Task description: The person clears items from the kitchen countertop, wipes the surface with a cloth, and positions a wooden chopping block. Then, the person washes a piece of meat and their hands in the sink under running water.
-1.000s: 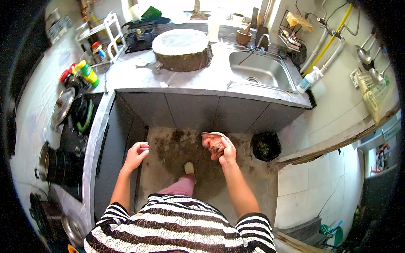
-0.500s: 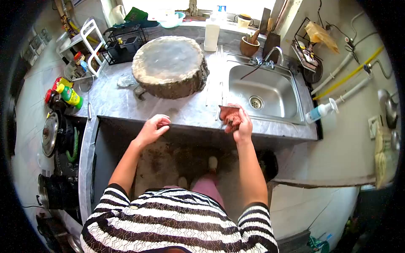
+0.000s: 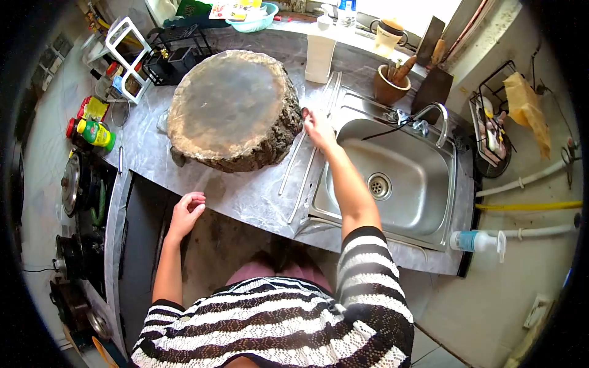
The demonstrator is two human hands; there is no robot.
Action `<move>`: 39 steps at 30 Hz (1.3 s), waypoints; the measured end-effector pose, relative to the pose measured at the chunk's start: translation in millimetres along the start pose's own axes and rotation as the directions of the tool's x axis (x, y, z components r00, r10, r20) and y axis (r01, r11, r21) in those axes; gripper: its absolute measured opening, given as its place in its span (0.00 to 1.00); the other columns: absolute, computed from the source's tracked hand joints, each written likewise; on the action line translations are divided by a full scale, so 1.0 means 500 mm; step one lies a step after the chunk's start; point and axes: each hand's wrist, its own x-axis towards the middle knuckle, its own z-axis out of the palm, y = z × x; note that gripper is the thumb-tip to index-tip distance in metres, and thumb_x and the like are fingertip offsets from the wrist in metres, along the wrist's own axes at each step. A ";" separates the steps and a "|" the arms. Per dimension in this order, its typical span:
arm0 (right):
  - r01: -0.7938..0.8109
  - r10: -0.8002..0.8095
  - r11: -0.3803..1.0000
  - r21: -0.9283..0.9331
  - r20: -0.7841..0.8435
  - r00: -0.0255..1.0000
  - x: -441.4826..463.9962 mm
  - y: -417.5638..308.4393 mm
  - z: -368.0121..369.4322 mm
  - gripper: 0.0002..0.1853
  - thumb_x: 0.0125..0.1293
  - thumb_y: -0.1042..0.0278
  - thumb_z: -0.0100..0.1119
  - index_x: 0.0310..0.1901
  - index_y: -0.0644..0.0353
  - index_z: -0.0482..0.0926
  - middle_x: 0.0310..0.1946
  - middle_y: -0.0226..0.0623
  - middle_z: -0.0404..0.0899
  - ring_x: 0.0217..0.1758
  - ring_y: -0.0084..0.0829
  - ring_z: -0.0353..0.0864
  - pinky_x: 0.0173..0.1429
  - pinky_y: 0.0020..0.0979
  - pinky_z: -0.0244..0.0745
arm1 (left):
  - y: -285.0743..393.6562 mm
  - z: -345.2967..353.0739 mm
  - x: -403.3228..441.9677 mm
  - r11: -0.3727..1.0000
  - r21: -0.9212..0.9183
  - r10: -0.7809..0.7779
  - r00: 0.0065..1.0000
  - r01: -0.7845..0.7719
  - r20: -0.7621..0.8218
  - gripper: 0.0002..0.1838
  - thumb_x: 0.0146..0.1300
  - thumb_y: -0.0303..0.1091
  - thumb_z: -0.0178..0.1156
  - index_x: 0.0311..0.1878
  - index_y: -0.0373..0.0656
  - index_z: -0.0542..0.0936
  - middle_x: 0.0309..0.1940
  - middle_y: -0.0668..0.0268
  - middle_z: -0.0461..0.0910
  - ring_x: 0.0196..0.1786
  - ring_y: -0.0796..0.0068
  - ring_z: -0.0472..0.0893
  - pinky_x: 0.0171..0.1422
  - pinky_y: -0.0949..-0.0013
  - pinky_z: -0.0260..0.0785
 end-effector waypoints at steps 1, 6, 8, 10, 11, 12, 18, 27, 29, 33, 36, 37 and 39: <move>-0.001 -0.004 0.998 -0.057 -0.077 0.997 -0.003 -0.010 0.017 0.19 0.58 0.63 0.46 0.49 0.64 0.66 0.48 0.45 0.69 0.48 0.40 0.67 0.51 0.37 0.62 | -0.003 0.006 0.000 1.000 0.005 -0.016 1.000 0.016 0.002 0.09 0.54 0.25 0.56 0.39 0.36 0.74 0.41 0.66 0.73 0.40 0.79 0.75 0.45 0.76 0.67; 0.102 -0.114 0.983 -0.155 -0.068 0.991 -0.109 -0.070 0.033 0.17 0.56 0.66 0.46 0.47 0.59 0.69 0.50 0.44 0.68 0.52 0.43 0.66 0.54 0.40 0.62 | 0.002 0.033 0.010 0.997 0.033 -0.066 0.997 0.064 0.043 0.10 0.54 0.26 0.56 0.40 0.36 0.73 0.39 0.68 0.74 0.40 0.80 0.75 0.45 0.76 0.67; 0.208 -0.203 0.967 -0.148 0.053 0.978 -0.173 -0.102 0.041 0.14 0.56 0.69 0.46 0.44 0.60 0.73 0.54 0.41 0.66 0.56 0.39 0.65 0.59 0.37 0.59 | -0.009 0.043 0.024 0.996 -0.026 -0.087 0.994 0.089 0.073 0.10 0.54 0.26 0.56 0.40 0.37 0.74 0.37 0.68 0.74 0.39 0.81 0.74 0.45 0.77 0.67; 0.345 -0.331 0.921 -0.178 0.103 0.938 -0.221 -0.135 0.044 0.14 0.55 0.69 0.46 0.44 0.59 0.75 0.52 0.38 0.69 0.56 0.37 0.65 0.61 0.34 0.58 | -0.002 0.061 0.028 0.996 -0.010 -0.090 0.993 0.091 0.080 0.10 0.54 0.27 0.57 0.40 0.38 0.74 0.35 0.69 0.75 0.39 0.81 0.75 0.45 0.77 0.67; 0.411 -0.388 0.901 -0.139 0.166 0.906 -0.230 -0.134 0.038 0.15 0.55 0.69 0.47 0.44 0.59 0.75 0.51 0.38 0.70 0.56 0.37 0.66 0.60 0.34 0.60 | 0.001 0.070 0.024 0.996 -0.021 -0.081 0.993 0.083 0.090 0.09 0.53 0.26 0.57 0.39 0.37 0.74 0.36 0.67 0.74 0.38 0.79 0.75 0.44 0.76 0.68; 0.473 -0.445 0.876 -0.092 0.220 0.868 -0.232 -0.142 0.026 0.15 0.54 0.69 0.48 0.43 0.59 0.75 0.49 0.38 0.71 0.55 0.36 0.66 0.59 0.33 0.61 | 0.006 0.074 0.022 0.997 -0.028 -0.070 0.993 0.073 0.099 0.08 0.53 0.26 0.57 0.38 0.37 0.75 0.37 0.66 0.73 0.38 0.77 0.76 0.43 0.75 0.69; 0.109 -0.106 0.993 -0.047 0.046 0.993 -0.139 -0.107 0.019 0.19 0.60 0.55 0.46 0.44 0.61 0.73 0.48 0.44 0.71 0.53 0.42 0.68 0.54 0.36 0.66 | 0.013 0.050 -0.005 0.999 0.001 -0.037 0.996 0.037 0.083 0.10 0.53 0.26 0.57 0.40 0.37 0.74 0.39 0.68 0.73 0.39 0.81 0.74 0.45 0.78 0.66; 0.383 -0.376 0.923 -0.024 0.143 0.916 -0.367 -0.281 0.110 0.21 0.54 0.74 0.48 0.51 0.66 0.68 0.55 0.45 0.65 0.61 0.38 0.61 0.65 0.36 0.53 | -0.067 0.010 -0.075 0.994 -0.056 -0.093 0.996 0.094 0.008 0.12 0.53 0.24 0.56 0.42 0.37 0.73 0.38 0.70 0.74 0.40 0.82 0.74 0.46 0.78 0.66; 0.424 -0.432 0.902 0.084 0.148 0.890 -0.381 -0.290 0.098 0.20 0.52 0.75 0.48 0.50 0.64 0.69 0.52 0.43 0.68 0.59 0.38 0.63 0.62 0.34 0.58 | -0.076 0.016 -0.079 0.992 -0.079 -0.098 0.995 0.100 0.025 0.11 0.54 0.24 0.56 0.42 0.37 0.73 0.38 0.70 0.74 0.40 0.81 0.74 0.45 0.78 0.67; 0.210 -0.282 0.952 0.222 0.371 0.885 -0.333 -0.301 0.011 0.16 0.50 0.78 0.49 0.44 0.59 0.72 0.44 0.37 0.73 0.50 0.35 0.71 0.52 0.32 0.68 | -0.050 0.019 -0.066 0.996 -0.067 -0.064 0.997 0.067 0.047 0.10 0.53 0.25 0.56 0.41 0.37 0.74 0.39 0.69 0.74 0.40 0.81 0.75 0.45 0.77 0.67; 0.153 -0.131 0.983 0.105 -0.188 0.973 -0.270 -0.278 0.001 0.05 0.51 0.76 0.49 0.31 0.59 0.72 0.33 0.38 0.72 0.38 0.37 0.73 0.41 0.33 0.70 | -0.016 0.012 -0.037 0.999 -0.033 -0.007 0.999 0.009 0.048 0.10 0.53 0.25 0.56 0.40 0.36 0.74 0.41 0.67 0.74 0.40 0.80 0.75 0.45 0.77 0.67; 0.190 -0.184 0.982 0.017 -0.195 0.963 -0.259 -0.262 0.031 0.07 0.53 0.77 0.49 0.35 0.61 0.73 0.34 0.41 0.71 0.40 0.38 0.72 0.42 0.33 0.69 | -0.006 0.013 -0.027 1.000 -0.016 0.010 0.999 -0.010 0.041 0.10 0.53 0.25 0.56 0.40 0.36 0.74 0.41 0.67 0.74 0.40 0.80 0.75 0.45 0.77 0.67; -0.108 0.051 0.930 0.350 0.169 0.984 -0.313 -0.286 0.085 0.13 0.54 0.76 0.48 0.44 0.64 0.70 0.43 0.46 0.68 0.48 0.39 0.70 0.48 0.33 0.68 | 0.012 0.013 -0.004 0.999 -0.028 0.040 0.999 -0.040 0.031 0.09 0.53 0.25 0.56 0.38 0.36 0.74 0.43 0.66 0.73 0.40 0.79 0.75 0.46 0.76 0.67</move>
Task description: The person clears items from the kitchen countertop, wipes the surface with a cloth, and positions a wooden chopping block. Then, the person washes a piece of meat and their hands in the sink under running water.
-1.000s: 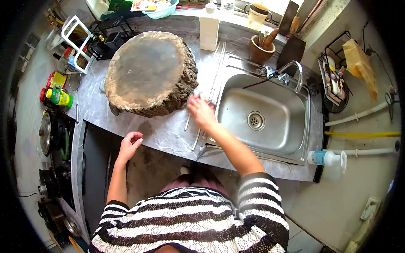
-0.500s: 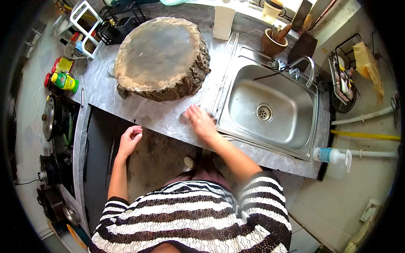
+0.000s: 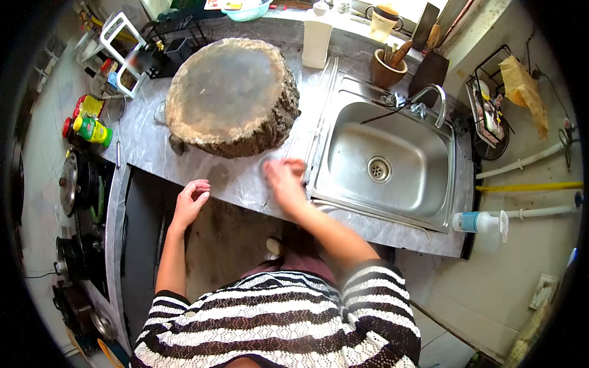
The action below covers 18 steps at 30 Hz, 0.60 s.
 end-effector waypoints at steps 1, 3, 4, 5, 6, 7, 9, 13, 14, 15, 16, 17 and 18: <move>-0.030 0.017 0.990 0.141 0.087 0.996 -0.023 -0.020 0.002 0.16 0.53 0.76 0.49 0.46 0.64 0.69 0.47 0.46 0.67 0.51 0.40 0.68 0.51 0.33 0.67 | 0.004 -0.001 0.010 1.000 0.001 0.009 1.000 -0.009 0.001 0.09 0.53 0.25 0.56 0.38 0.36 0.74 0.43 0.66 0.73 0.40 0.79 0.75 0.46 0.76 0.67; 0.558 -0.528 0.789 -0.257 0.181 0.830 -0.053 0.004 -0.011 0.15 0.51 0.76 0.49 0.44 0.64 0.71 0.48 0.44 0.69 0.53 0.40 0.68 0.53 0.33 0.66 | 0.009 -0.001 0.026 0.999 0.049 0.001 0.999 0.001 -0.039 0.08 0.53 0.25 0.56 0.37 0.36 0.74 0.42 0.66 0.73 0.41 0.79 0.75 0.46 0.76 0.67; 0.557 -0.527 0.789 -0.259 0.180 0.830 -0.053 0.005 -0.035 0.15 0.51 0.76 0.49 0.44 0.64 0.71 0.48 0.44 0.69 0.53 0.40 0.68 0.53 0.33 0.66 | 0.006 -0.001 0.033 1.000 0.029 -0.002 0.998 0.004 -0.061 0.08 0.53 0.25 0.56 0.37 0.35 0.74 0.42 0.66 0.73 0.41 0.79 0.75 0.46 0.76 0.67; 0.471 -0.439 0.875 -0.107 0.229 0.869 -0.054 0.003 -0.064 0.16 0.49 0.76 0.50 0.43 0.64 0.72 0.46 0.42 0.71 0.52 0.41 0.69 0.53 0.32 0.66 | 0.003 -0.004 0.042 0.999 0.032 0.003 0.997 0.000 -0.082 0.08 0.53 0.24 0.56 0.38 0.36 0.74 0.41 0.66 0.73 0.41 0.79 0.75 0.46 0.76 0.67; 0.364 -0.359 0.931 0.039 0.287 0.888 -0.046 0.008 -0.090 0.16 0.47 0.76 0.50 0.42 0.64 0.73 0.44 0.40 0.73 0.52 0.41 0.70 0.53 0.31 0.66 | 0.003 -0.009 0.049 1.000 0.021 0.002 0.992 0.000 -0.124 0.08 0.53 0.24 0.56 0.38 0.37 0.74 0.40 0.66 0.74 0.40 0.79 0.75 0.44 0.77 0.67; 0.333 -0.361 0.927 0.173 0.167 0.918 -0.014 0.019 -0.114 0.14 0.49 0.78 0.50 0.40 0.64 0.74 0.40 0.35 0.76 0.44 0.38 0.75 0.46 0.32 0.71 | 0.002 -0.016 0.058 1.000 0.007 0.004 0.985 -0.003 -0.172 0.08 0.52 0.24 0.56 0.38 0.37 0.74 0.39 0.67 0.74 0.39 0.79 0.75 0.43 0.77 0.68; -0.184 0.101 0.657 0.731 0.157 0.982 0.030 0.014 -0.193 0.14 0.52 0.82 0.48 0.42 0.64 0.74 0.39 0.35 0.76 0.37 0.31 0.78 0.36 0.29 0.74 | -0.030 -0.038 0.078 0.986 -0.163 -0.017 0.969 -0.024 -0.247 0.11 0.54 0.23 0.55 0.42 0.37 0.73 0.40 0.67 0.74 0.39 0.80 0.75 0.45 0.78 0.67; 0.062 0.130 0.713 0.699 -0.219 0.967 0.194 0.118 -0.290 0.13 0.60 0.79 0.44 0.46 0.72 0.70 0.39 0.43 0.76 0.28 0.23 0.74 0.30 0.25 0.73 | 0.029 -0.062 0.125 0.987 -0.118 0.048 0.897 -0.111 -0.440 0.12 0.55 0.19 0.52 0.45 0.35 0.71 0.45 0.63 0.72 0.43 0.76 0.75 0.51 0.75 0.65; 0.093 0.146 0.642 0.761 -0.241 0.959 0.238 0.130 -0.297 0.14 0.61 0.77 0.44 0.48 0.71 0.69 0.39 0.42 0.76 0.26 0.21 0.72 0.29 0.24 0.72 | 0.038 -0.064 0.139 0.982 -0.126 0.066 0.879 -0.141 -0.473 0.13 0.55 0.19 0.51 0.46 0.35 0.70 0.46 0.62 0.72 0.43 0.74 0.75 0.51 0.75 0.65; 0.127 0.165 0.566 0.815 -0.262 0.951 0.282 0.141 -0.296 0.15 0.62 0.74 0.44 0.50 0.70 0.68 0.39 0.41 0.76 0.25 0.19 0.70 0.28 0.22 0.70 | 0.060 -0.064 0.151 0.984 -0.118 0.058 0.867 -0.133 -0.495 0.14 0.55 0.20 0.51 0.46 0.35 0.70 0.46 0.62 0.72 0.44 0.74 0.75 0.52 0.74 0.65; 0.079 0.255 0.610 0.789 -0.290 0.922 0.325 0.153 -0.284 0.16 0.63 0.72 0.44 0.52 0.68 0.66 0.40 0.40 0.75 0.26 0.18 0.69 0.30 0.21 0.70 | 0.076 -0.061 0.163 0.983 -0.123 0.056 0.857 -0.138 -0.512 0.14 0.55 0.20 0.51 0.47 0.35 0.70 0.47 0.62 0.71 0.45 0.74 0.74 0.53 0.73 0.64; 0.093 0.205 0.629 0.772 -0.280 0.938 0.364 0.162 -0.277 0.16 0.63 0.71 0.45 0.53 0.65 0.67 0.37 0.36 0.75 0.28 0.16 0.69 0.32 0.18 0.69 | 0.088 -0.057 0.175 0.981 -0.129 0.055 0.846 -0.144 -0.530 0.14 0.55 0.20 0.52 0.47 0.35 0.70 0.47 0.62 0.71 0.47 0.74 0.73 0.54 0.73 0.63; 0.144 0.121 0.721 0.678 -0.327 0.937 0.416 0.198 -0.252 0.16 0.63 0.71 0.45 0.53 0.64 0.67 0.37 0.36 0.75 0.30 0.19 0.71 0.35 0.21 0.69 | 0.096 -0.052 0.188 0.982 -0.121 0.056 0.844 -0.142 -0.534 0.14 0.55 0.20 0.52 0.47 0.35 0.70 0.47 0.62 0.71 0.47 0.74 0.73 0.54 0.73 0.63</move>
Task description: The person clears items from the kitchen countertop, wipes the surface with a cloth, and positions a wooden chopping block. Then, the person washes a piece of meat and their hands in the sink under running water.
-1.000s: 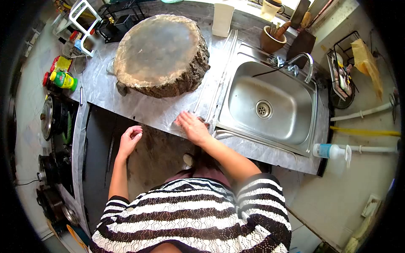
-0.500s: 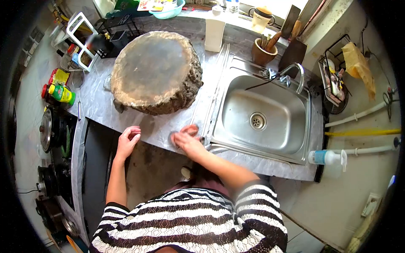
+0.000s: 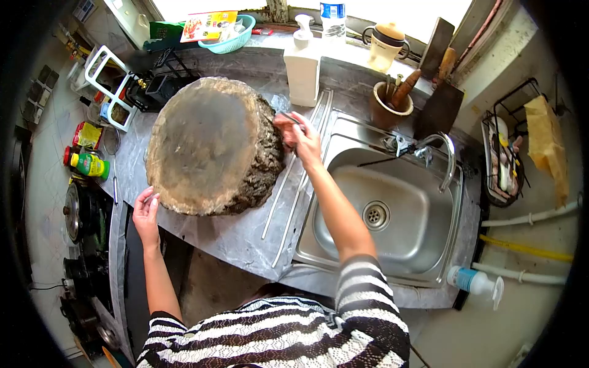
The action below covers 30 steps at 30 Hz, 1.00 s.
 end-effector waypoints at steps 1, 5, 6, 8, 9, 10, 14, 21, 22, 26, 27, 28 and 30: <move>0.094 -0.091 0.990 -0.106 0.037 0.995 0.038 0.048 0.009 0.17 0.62 0.71 0.45 0.53 0.63 0.67 0.37 0.37 0.75 0.33 0.23 0.73 0.38 0.24 0.70 | 0.005 0.012 0.009 1.000 0.007 0.015 1.000 -0.015 0.005 0.15 0.55 0.20 0.52 0.47 0.35 0.70 0.48 0.62 0.70 0.48 0.74 0.72 0.55 0.73 0.63; 0.257 -0.151 0.661 -0.705 0.211 0.966 0.090 0.112 0.012 0.16 0.49 0.79 0.47 0.42 0.63 0.73 0.41 0.47 0.73 0.52 0.48 0.66 0.58 0.36 0.62 | -0.010 0.034 0.042 0.997 0.074 0.032 0.999 -0.031 -0.015 0.16 0.54 0.20 0.52 0.48 0.36 0.69 0.51 0.62 0.69 0.52 0.74 0.70 0.58 0.72 0.60; 0.389 -0.202 0.509 -0.768 0.332 0.921 0.081 0.077 0.007 0.15 0.49 0.78 0.47 0.41 0.63 0.73 0.41 0.46 0.73 0.53 0.47 0.67 0.58 0.36 0.62 | -0.020 0.029 0.049 0.996 0.075 0.046 0.999 -0.045 -0.006 0.17 0.54 0.19 0.52 0.49 0.36 0.69 0.53 0.61 0.66 0.55 0.73 0.68 0.61 0.72 0.57; 0.581 -0.343 0.339 -0.740 0.478 0.809 0.071 0.088 -0.018 0.12 0.50 0.76 0.47 0.38 0.62 0.74 0.40 0.44 0.74 0.51 0.45 0.68 0.59 0.37 0.62 | -0.035 0.024 0.058 0.991 0.122 0.064 0.997 -0.059 -0.037 0.16 0.54 0.20 0.53 0.48 0.36 0.69 0.54 0.61 0.66 0.55 0.72 0.67 0.61 0.71 0.57; 0.584 -0.342 0.339 -0.738 0.482 0.807 0.065 0.071 -0.025 0.12 0.50 0.76 0.47 0.38 0.62 0.74 0.40 0.44 0.74 0.51 0.45 0.68 0.59 0.37 0.62 | -0.039 0.021 0.062 0.983 0.169 0.087 0.994 -0.075 -0.065 0.15 0.53 0.20 0.54 0.47 0.36 0.69 0.54 0.62 0.65 0.56 0.72 0.66 0.61 0.70 0.56; 0.528 -0.239 0.386 -0.757 0.470 0.849 0.059 0.039 -0.027 0.13 0.50 0.75 0.48 0.38 0.62 0.74 0.40 0.44 0.74 0.51 0.46 0.68 0.58 0.37 0.62 | -0.038 0.019 0.068 0.983 0.168 0.087 0.994 -0.074 -0.072 0.15 0.53 0.20 0.54 0.47 0.36 0.69 0.54 0.62 0.65 0.56 0.72 0.66 0.61 0.70 0.56; 0.112 -0.006 0.844 -0.525 0.198 0.980 0.066 0.047 -0.007 0.15 0.56 0.67 0.51 0.44 0.62 0.73 0.34 0.37 0.75 0.41 0.33 0.73 0.45 0.28 0.68 | -0.043 -0.005 0.103 0.973 0.224 -0.023 0.991 0.051 -0.128 0.19 0.55 0.24 0.53 0.52 0.35 0.67 0.56 0.59 0.63 0.59 0.68 0.63 0.63 0.68 0.52; -0.313 0.312 0.947 -0.074 -0.023 0.950 0.088 0.060 0.032 0.31 0.61 0.53 0.49 0.58 0.69 0.59 0.49 0.45 0.70 0.48 0.30 0.71 0.46 0.26 0.67 | -0.107 -0.030 0.203 0.977 0.076 -0.197 0.978 0.201 -0.063 0.23 0.62 0.37 0.50 0.57 0.34 0.64 0.55 0.60 0.66 0.58 0.72 0.63 0.62 0.72 0.52; -0.425 0.431 0.900 -0.097 0.060 0.900 0.088 0.033 0.036 0.27 0.61 0.53 0.49 0.54 0.66 0.64 0.39 0.36 0.72 0.36 0.24 0.69 0.36 0.22 0.64 | -0.112 -0.027 0.212 0.975 0.036 -0.216 0.976 0.217 -0.042 0.23 0.61 0.36 0.50 0.57 0.33 0.63 0.55 0.59 0.65 0.58 0.71 0.64 0.62 0.71 0.52; -0.446 0.455 0.878 -0.172 0.010 0.891 0.081 0.081 0.046 0.34 0.58 0.51 0.51 0.56 0.73 0.60 0.53 0.48 0.66 0.55 0.34 0.66 0.56 0.29 0.60 | -0.124 -0.020 0.227 0.973 -0.029 -0.232 0.972 0.231 -0.041 0.22 0.61 0.34 0.51 0.55 0.33 0.64 0.53 0.59 0.67 0.56 0.73 0.66 0.60 0.72 0.54; -0.460 0.464 0.873 -0.161 -0.015 0.886 0.077 0.072 0.054 0.32 0.58 0.53 0.51 0.56 0.73 0.61 0.54 0.47 0.66 0.55 0.33 0.65 0.56 0.29 0.59 | -0.128 -0.022 0.226 0.973 -0.049 -0.229 0.972 0.227 -0.050 0.21 0.61 0.33 0.51 0.54 0.33 0.65 0.52 0.60 0.67 0.55 0.74 0.66 0.60 0.73 0.55; -0.458 0.459 0.874 -0.160 -0.030 0.888 0.070 0.060 0.057 0.29 0.58 0.57 0.51 0.55 0.72 0.62 0.50 0.46 0.69 0.51 0.32 0.68 0.53 0.28 0.62 | -0.139 -0.024 0.226 0.975 -0.070 -0.215 0.975 0.211 -0.056 0.19 0.60 0.31 0.51 0.53 0.33 0.66 0.51 0.60 0.68 0.55 0.74 0.66 0.59 0.73 0.55; -0.451 0.449 0.878 -0.159 -0.053 0.892 0.079 0.032 0.051 0.26 0.59 0.61 0.51 0.54 0.71 0.64 0.47 0.44 0.72 0.47 0.31 0.71 0.50 0.27 0.64 | -0.144 -0.024 0.226 0.972 -0.089 -0.221 0.974 0.215 -0.058 0.19 0.60 0.30 0.51 0.53 0.33 0.65 0.51 0.60 0.68 0.55 0.73 0.67 0.59 0.73 0.55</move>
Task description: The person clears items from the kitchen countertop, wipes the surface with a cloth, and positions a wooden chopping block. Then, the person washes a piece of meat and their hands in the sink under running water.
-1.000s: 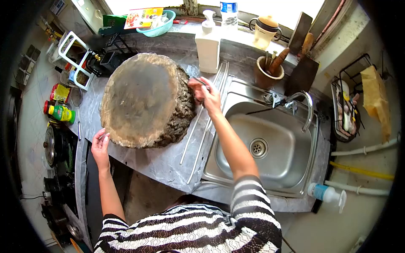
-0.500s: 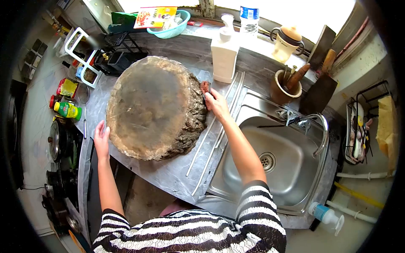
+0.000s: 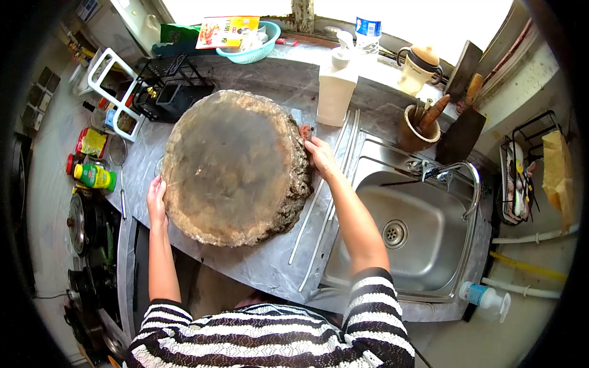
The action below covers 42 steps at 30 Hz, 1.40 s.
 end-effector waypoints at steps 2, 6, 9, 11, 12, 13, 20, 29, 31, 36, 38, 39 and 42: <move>-0.171 0.166 0.985 0.024 0.144 0.976 0.013 -0.015 -0.016 0.19 0.57 0.72 0.49 0.51 0.68 0.69 0.35 0.39 0.77 0.34 0.27 0.75 0.37 0.23 0.68 | -0.006 -0.006 0.003 1.000 -0.022 -0.004 1.000 0.003 -0.016 0.19 0.59 0.28 0.51 0.53 0.33 0.65 0.50 0.60 0.68 0.54 0.73 0.67 0.59 0.73 0.55; 0.097 -0.043 0.923 0.371 -0.153 0.987 0.089 -0.038 0.046 0.14 0.55 0.83 0.40 0.42 0.68 0.73 0.19 0.34 0.74 0.10 0.21 0.65 0.12 0.21 0.57 | 0.003 -0.005 -0.005 0.997 -0.068 -0.025 1.000 0.026 0.019 0.17 0.59 0.27 0.51 0.52 0.32 0.65 0.49 0.61 0.68 0.53 0.74 0.67 0.58 0.74 0.56; 0.195 -0.168 0.936 0.294 -0.114 0.979 0.150 -0.087 0.066 0.14 0.55 0.83 0.39 0.42 0.68 0.73 0.16 0.35 0.72 0.10 0.22 0.66 0.12 0.21 0.58 | -0.005 -0.004 -0.008 0.997 -0.072 -0.012 1.000 0.013 0.008 0.17 0.60 0.29 0.50 0.51 0.35 0.66 0.48 0.64 0.69 0.52 0.76 0.68 0.58 0.74 0.56; 0.235 -0.227 0.949 0.211 -0.061 0.972 0.160 -0.146 0.092 0.14 0.55 0.81 0.40 0.40 0.66 0.74 0.17 0.35 0.72 0.16 0.22 0.70 0.18 0.22 0.64 | -0.011 -0.006 -0.009 0.997 -0.073 -0.005 1.000 0.005 -0.004 0.17 0.60 0.29 0.50 0.52 0.35 0.65 0.48 0.63 0.69 0.52 0.75 0.67 0.58 0.74 0.56; 0.383 -0.373 0.915 0.128 -0.099 0.923 0.197 -0.139 0.107 0.14 0.54 0.80 0.41 0.40 0.65 0.75 0.20 0.34 0.74 0.21 0.22 0.72 0.24 0.22 0.67 | -0.010 -0.006 -0.011 0.998 -0.068 -0.015 1.000 0.014 -0.012 0.17 0.60 0.29 0.50 0.52 0.34 0.65 0.49 0.63 0.68 0.52 0.75 0.67 0.58 0.73 0.56; 0.519 -0.511 0.854 0.040 -0.123 0.851 0.227 -0.146 0.130 0.13 0.54 0.79 0.42 0.40 0.65 0.75 0.23 0.34 0.77 0.25 0.22 0.75 0.30 0.22 0.70 | -0.006 -0.004 -0.012 0.998 -0.062 -0.025 1.000 0.024 -0.019 0.18 0.60 0.29 0.50 0.52 0.34 0.64 0.49 0.62 0.68 0.53 0.75 0.67 0.58 0.73 0.55; 0.398 -0.326 0.899 -0.180 0.330 0.886 0.316 -0.185 0.181 0.17 0.48 0.76 0.55 0.43 0.57 0.76 0.34 0.33 0.79 0.35 0.22 0.75 0.42 0.22 0.69 | 0.025 -0.006 -0.006 0.996 -0.065 -0.049 0.997 0.053 0.055 0.20 0.56 0.25 0.52 0.52 0.34 0.64 0.48 0.62 0.69 0.51 0.74 0.68 0.57 0.72 0.57; 0.415 -0.075 0.786 -0.458 0.595 0.800 0.325 -0.119 0.168 0.21 0.54 0.69 0.59 0.52 0.52 0.71 0.58 0.32 0.63 0.54 0.23 0.67 0.55 0.23 0.62 | 0.111 0.020 0.073 0.842 0.453 0.211 0.952 -0.292 0.221 0.30 0.42 0.23 0.59 0.53 0.37 0.66 0.52 0.59 0.68 0.58 0.65 0.65 0.63 0.67 0.53; 0.457 -0.146 0.795 -0.399 0.605 0.782 0.329 -0.101 0.163 0.21 0.54 0.68 0.59 0.52 0.54 0.71 0.61 0.34 0.59 0.55 0.24 0.66 0.56 0.25 0.63 | 0.162 0.103 0.100 0.821 0.377 0.301 0.886 -0.429 0.352 0.28 0.43 0.26 0.61 0.52 0.37 0.68 0.52 0.60 0.68 0.56 0.66 0.67 0.62 0.67 0.54; 0.498 -0.281 0.844 -0.199 0.627 0.727 0.376 -0.028 0.168 0.22 0.55 0.68 0.56 0.54 0.55 0.69 0.60 0.35 0.60 0.57 0.26 0.65 0.57 0.26 0.62 | 0.241 0.391 0.132 0.811 0.159 0.324 0.659 -0.563 0.679 0.32 0.45 0.33 0.64 0.55 0.38 0.66 0.53 0.60 0.68 0.58 0.68 0.65 0.62 0.67 0.55; 0.510 -0.311 0.830 -0.225 0.572 0.759 0.358 -0.045 0.155 0.19 0.56 0.71 0.52 0.51 0.59 0.71 0.57 0.35 0.64 0.57 0.32 0.66 0.57 0.30 0.62 | 0.242 0.513 0.130 0.780 0.056 0.402 0.568 -0.623 0.718 0.35 0.44 0.37 0.66 0.57 0.38 0.64 0.52 0.59 0.69 0.58 0.67 0.66 0.62 0.67 0.56; 0.445 -0.323 0.895 -0.036 0.635 0.702 0.294 -0.102 0.145 0.27 0.62 0.60 0.40 0.61 0.62 0.55 0.64 0.40 0.50 0.67 0.28 0.49 0.67 0.32 0.48 | 0.243 0.569 0.125 0.745 0.021 0.450 0.525 -0.667 0.723 0.38 0.43 0.38 0.67 0.57 0.38 0.63 0.51 0.57 0.69 0.57 0.66 0.66 0.62 0.67 0.56; 0.747 -0.350 0.423 -0.513 0.668 0.657 0.383 -0.024 0.132 0.26 0.62 0.62 0.35 0.62 0.57 0.53 0.65 0.41 0.47 0.67 0.35 0.48 0.68 0.36 0.44 | 0.239 0.697 0.103 0.804 -0.023 0.418 0.539 -0.594 0.731 0.41 0.40 0.39 0.69 0.58 0.37 0.61 0.51 0.54 0.69 0.57 0.64 0.67 0.61 0.66 0.58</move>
